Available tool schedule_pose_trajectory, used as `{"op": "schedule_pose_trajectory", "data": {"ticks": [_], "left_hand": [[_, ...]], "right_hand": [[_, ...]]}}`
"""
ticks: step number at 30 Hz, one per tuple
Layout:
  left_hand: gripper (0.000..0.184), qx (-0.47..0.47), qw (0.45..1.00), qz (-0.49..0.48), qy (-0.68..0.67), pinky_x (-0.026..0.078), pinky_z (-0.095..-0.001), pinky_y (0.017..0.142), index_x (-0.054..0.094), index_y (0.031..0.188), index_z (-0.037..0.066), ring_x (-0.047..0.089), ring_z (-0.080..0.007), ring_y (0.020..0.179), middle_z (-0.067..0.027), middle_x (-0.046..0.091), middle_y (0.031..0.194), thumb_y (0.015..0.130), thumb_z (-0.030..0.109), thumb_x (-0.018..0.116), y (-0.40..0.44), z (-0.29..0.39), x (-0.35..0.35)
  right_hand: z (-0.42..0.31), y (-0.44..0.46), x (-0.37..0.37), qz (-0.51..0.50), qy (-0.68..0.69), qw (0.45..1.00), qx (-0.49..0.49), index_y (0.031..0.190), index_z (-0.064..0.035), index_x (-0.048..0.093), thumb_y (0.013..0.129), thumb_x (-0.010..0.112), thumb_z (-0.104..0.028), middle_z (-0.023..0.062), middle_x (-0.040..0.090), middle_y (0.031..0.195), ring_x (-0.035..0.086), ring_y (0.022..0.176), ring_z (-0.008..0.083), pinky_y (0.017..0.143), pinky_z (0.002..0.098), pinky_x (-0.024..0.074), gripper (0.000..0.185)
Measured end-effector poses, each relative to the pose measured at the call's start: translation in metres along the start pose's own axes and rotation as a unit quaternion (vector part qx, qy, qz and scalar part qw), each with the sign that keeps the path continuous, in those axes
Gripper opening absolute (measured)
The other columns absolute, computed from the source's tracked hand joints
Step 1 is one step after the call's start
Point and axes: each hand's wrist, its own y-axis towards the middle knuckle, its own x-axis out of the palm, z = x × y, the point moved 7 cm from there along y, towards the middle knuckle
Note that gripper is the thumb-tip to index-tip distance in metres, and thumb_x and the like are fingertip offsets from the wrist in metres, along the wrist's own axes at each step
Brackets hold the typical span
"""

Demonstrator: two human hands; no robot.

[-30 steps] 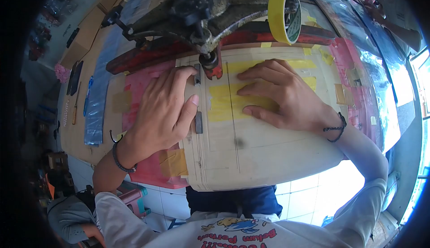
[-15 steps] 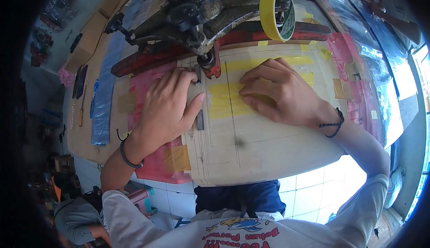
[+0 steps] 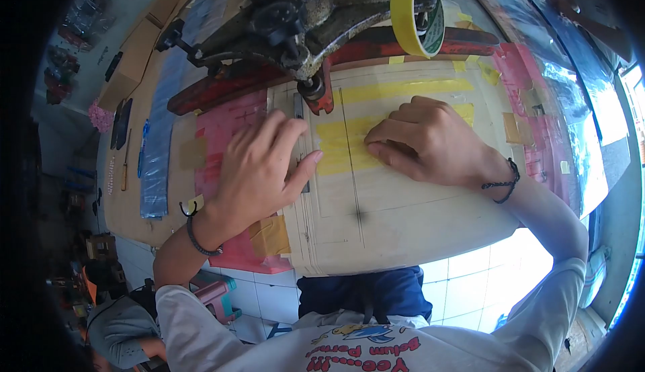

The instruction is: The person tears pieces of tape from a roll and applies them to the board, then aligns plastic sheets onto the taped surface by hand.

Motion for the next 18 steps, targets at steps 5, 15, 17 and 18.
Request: {"op": "schedule_pose_trajectory", "data": {"ticks": [5,15,17,18], "left_hand": [[0.024,0.001,0.999,-0.001,-0.04,0.052,-0.0453,0.066,0.055,0.094,0.006,0.065,-0.0318,0.074,-0.0107,0.062,0.082,0.09,0.024,0.071,0.001,0.0,0.004],[0.024,0.003,0.998,-0.03,-0.061,0.051,-0.0422,0.054,0.056,0.084,0.007,0.064,-0.0289,0.057,-0.0064,0.061,0.067,0.09,0.025,0.07,-0.002,0.002,0.004],[0.024,0.025,0.998,-0.03,-0.053,0.05,-0.0403,0.051,0.057,0.08,0.008,0.063,-0.0273,0.053,-0.0055,0.061,0.064,0.09,0.025,0.07,-0.003,0.006,0.003],[0.024,0.034,0.998,-0.03,-0.043,0.049,-0.0393,0.049,0.058,0.078,0.008,0.063,-0.0265,0.052,-0.0053,0.061,0.062,0.09,0.025,0.07,-0.004,0.008,0.003]], "right_hand": [[0.0,-0.002,-0.001,0.009,-0.003,1.0,-0.003,0.092,-0.0062,0.075,0.084,0.077,-0.01,0.0073,0.066,0.071,0.063,0.067,0.0266,0.066,0.0392,0.0504,0.009],[-0.003,-0.001,-0.003,-0.007,-0.007,1.0,0.005,0.092,-0.008,0.074,0.086,0.076,-0.017,0.0083,0.069,0.076,0.064,0.067,0.0298,0.068,0.0416,0.0519,0.011],[-0.004,0.0,-0.004,-0.01,-0.005,1.0,0.002,0.091,-0.0082,0.074,0.086,0.076,-0.017,0.008,0.069,0.076,0.064,0.067,0.0296,0.068,0.0414,0.0519,0.011],[-0.005,0.0,-0.004,-0.012,-0.004,1.0,0.0,0.091,-0.0083,0.074,0.086,0.076,-0.017,0.0079,0.069,0.076,0.064,0.066,0.0295,0.068,0.0414,0.052,0.011]]}}
